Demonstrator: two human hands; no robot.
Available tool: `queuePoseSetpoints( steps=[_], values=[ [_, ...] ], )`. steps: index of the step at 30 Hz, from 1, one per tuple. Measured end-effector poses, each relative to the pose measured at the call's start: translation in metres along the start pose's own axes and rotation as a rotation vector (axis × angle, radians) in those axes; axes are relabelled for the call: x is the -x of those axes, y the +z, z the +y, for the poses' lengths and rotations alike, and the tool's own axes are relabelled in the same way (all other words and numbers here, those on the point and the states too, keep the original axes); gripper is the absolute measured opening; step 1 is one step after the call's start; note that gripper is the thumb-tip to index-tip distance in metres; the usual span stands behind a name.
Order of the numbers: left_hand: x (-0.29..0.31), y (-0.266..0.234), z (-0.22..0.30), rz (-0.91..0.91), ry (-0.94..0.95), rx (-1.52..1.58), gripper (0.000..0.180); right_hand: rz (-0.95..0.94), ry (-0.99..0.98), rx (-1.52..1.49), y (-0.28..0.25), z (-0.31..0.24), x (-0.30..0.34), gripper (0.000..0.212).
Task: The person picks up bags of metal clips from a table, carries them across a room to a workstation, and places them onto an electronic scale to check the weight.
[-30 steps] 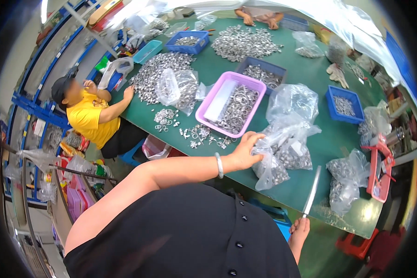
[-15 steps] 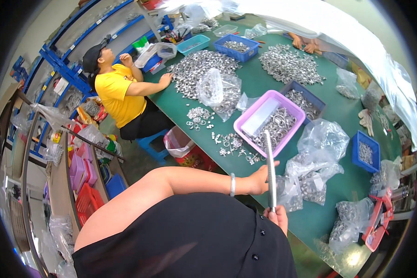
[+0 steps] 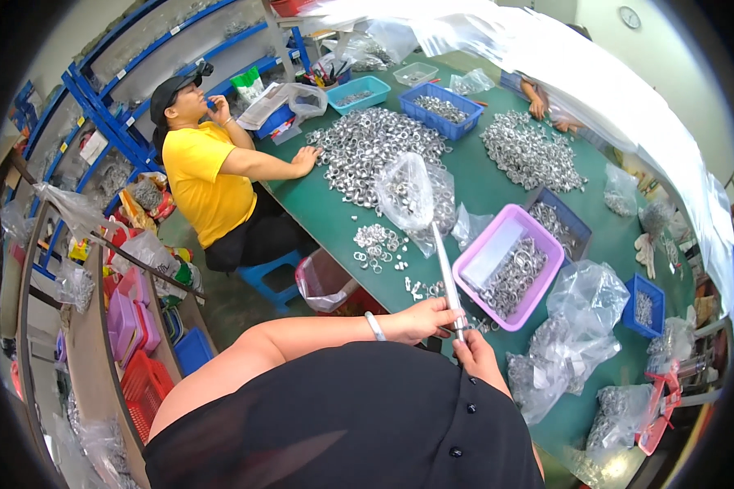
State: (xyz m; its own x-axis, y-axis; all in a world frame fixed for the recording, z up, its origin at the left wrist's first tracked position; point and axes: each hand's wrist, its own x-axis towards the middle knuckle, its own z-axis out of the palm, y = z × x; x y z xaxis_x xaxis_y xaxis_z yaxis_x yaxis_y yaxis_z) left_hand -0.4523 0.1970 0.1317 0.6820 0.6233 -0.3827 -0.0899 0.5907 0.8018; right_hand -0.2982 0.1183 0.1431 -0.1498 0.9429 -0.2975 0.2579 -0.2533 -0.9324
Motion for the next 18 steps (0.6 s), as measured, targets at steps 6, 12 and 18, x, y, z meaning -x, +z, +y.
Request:
queuePoseSetpoints(
  steps=[6, 12, 18],
  values=[
    [0.009, -0.119, 0.019, 0.447, 0.156, 0.238, 0.020, -0.010, 0.020, 0.177, 0.041, -0.045, -0.042, 0.018],
    [0.018, -0.281, 0.032, 0.894, 0.180, 0.160, 0.022, 0.113, 0.171, 0.146, 0.039, -0.021, -0.061, 0.017],
    [-0.007, -0.351, 0.078, 0.953, 0.203, 0.230, 0.022, 0.228, 0.286, 0.067, 0.043, -0.022, -0.061, 0.017]
  ],
)
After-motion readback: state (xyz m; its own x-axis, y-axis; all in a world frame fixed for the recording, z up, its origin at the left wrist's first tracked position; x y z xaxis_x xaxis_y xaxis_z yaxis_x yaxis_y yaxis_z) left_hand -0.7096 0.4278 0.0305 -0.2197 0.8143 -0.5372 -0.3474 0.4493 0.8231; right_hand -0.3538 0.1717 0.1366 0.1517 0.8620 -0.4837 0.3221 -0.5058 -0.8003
